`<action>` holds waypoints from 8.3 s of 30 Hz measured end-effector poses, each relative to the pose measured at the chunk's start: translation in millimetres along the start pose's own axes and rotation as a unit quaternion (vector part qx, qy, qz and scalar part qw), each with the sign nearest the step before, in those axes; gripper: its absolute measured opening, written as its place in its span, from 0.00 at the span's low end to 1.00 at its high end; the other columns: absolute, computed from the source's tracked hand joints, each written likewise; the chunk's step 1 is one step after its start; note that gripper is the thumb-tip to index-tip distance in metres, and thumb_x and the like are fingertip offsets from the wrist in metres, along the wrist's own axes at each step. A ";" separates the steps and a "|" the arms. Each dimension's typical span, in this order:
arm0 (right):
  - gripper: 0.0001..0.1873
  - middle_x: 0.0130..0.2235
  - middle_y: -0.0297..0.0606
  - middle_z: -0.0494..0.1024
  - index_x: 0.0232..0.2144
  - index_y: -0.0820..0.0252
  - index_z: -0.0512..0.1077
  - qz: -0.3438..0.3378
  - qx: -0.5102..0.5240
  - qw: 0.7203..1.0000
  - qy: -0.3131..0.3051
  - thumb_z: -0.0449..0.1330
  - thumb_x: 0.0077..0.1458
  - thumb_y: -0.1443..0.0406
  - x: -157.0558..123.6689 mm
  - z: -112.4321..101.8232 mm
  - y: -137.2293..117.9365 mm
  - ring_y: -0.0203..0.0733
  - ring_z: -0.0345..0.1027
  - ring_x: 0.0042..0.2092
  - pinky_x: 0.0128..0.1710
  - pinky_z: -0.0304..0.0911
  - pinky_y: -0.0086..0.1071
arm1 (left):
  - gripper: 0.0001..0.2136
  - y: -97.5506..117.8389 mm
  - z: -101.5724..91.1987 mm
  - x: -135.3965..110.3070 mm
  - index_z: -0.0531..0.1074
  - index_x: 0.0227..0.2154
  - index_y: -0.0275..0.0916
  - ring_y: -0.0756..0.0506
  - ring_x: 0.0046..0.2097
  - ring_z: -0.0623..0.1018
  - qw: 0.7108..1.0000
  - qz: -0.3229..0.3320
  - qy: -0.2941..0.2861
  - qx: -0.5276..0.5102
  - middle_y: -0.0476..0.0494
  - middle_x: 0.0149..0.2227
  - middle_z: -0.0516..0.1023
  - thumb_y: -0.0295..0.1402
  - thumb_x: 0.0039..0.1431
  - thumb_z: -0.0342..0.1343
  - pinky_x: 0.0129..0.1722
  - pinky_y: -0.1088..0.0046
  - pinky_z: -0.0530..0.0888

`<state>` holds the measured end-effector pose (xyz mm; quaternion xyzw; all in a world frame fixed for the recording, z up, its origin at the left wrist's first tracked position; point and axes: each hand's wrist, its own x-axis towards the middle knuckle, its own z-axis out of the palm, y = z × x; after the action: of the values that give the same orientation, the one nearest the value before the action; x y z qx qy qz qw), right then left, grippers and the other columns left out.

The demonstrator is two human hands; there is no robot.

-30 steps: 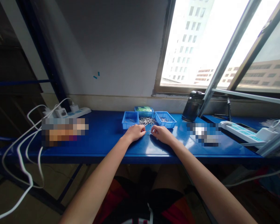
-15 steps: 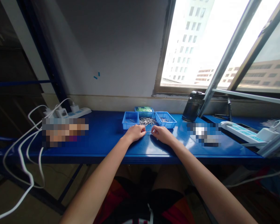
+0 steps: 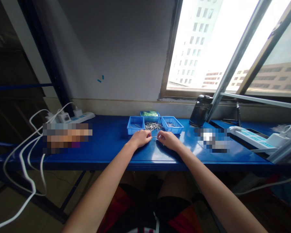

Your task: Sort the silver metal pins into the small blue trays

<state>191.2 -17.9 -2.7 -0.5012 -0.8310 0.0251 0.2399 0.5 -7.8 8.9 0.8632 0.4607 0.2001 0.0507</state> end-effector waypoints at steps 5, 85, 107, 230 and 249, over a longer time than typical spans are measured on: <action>0.08 0.27 0.35 0.73 0.32 0.58 0.69 0.000 -0.002 1.000 -0.001 0.51 0.53 0.63 -0.4 0.3 0.9 0.33 0.64 0.28 0.28 0.54 0.24 | 0.10 3.4 -2.9 -2.0 0.70 0.32 0.40 0.47 0.33 0.73 1.000 0.003 0.023 -0.012 0.47 0.30 0.74 0.39 0.54 0.47 0.31 0.76 0.67; 0.12 0.37 0.39 0.75 0.37 0.59 0.69 -0.095 0.031 0.992 0.078 0.46 0.58 0.64 -0.4 -1.1 -6.5 0.37 0.68 0.37 0.38 0.60 0.27 | 0.09 2.9 0.5 -1.0 0.71 0.32 0.41 0.47 0.36 0.74 1.000 0.012 -0.007 -0.003 0.47 0.32 0.76 0.35 0.53 0.47 0.34 0.75 0.68; 0.11 0.30 0.37 0.76 0.34 0.57 0.70 -0.024 -0.030 0.999 0.012 0.48 0.56 0.62 0.5 2.8 0.0 0.37 0.68 0.32 0.31 0.56 0.25 | 0.11 11.4 -8.0 -3.5 0.69 0.36 0.41 0.49 0.35 0.73 0.998 0.046 0.046 -0.018 0.48 0.34 0.74 0.38 0.56 0.45 0.33 0.77 0.68; 0.12 0.21 0.33 0.68 0.25 0.61 0.67 -0.060 0.021 0.997 0.040 0.50 0.55 0.62 1.6 4.6 0.7 0.31 0.59 0.23 0.24 0.50 0.24 | 0.09 18.8 -1.0 -3.2 0.68 0.35 0.40 0.48 0.40 0.72 0.988 0.101 0.117 0.027 0.46 0.37 0.73 0.35 0.57 0.44 0.38 0.77 0.68; 0.12 0.23 0.34 0.72 0.31 0.59 0.69 -0.034 0.046 0.998 0.038 0.50 0.54 0.59 -1.0 -0.5 -4.5 0.34 0.64 0.26 0.26 0.54 0.25 | 0.07 17.8 -1.8 -3.8 0.65 0.34 0.40 0.47 0.34 0.74 0.997 -0.002 0.069 0.037 0.46 0.31 0.74 0.34 0.55 0.45 0.31 0.76 0.66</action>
<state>188.1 -21.1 -1.3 -0.4612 -0.8361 0.0364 0.2949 11.7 -21.2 14.3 0.8477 0.4719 0.2420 -0.0133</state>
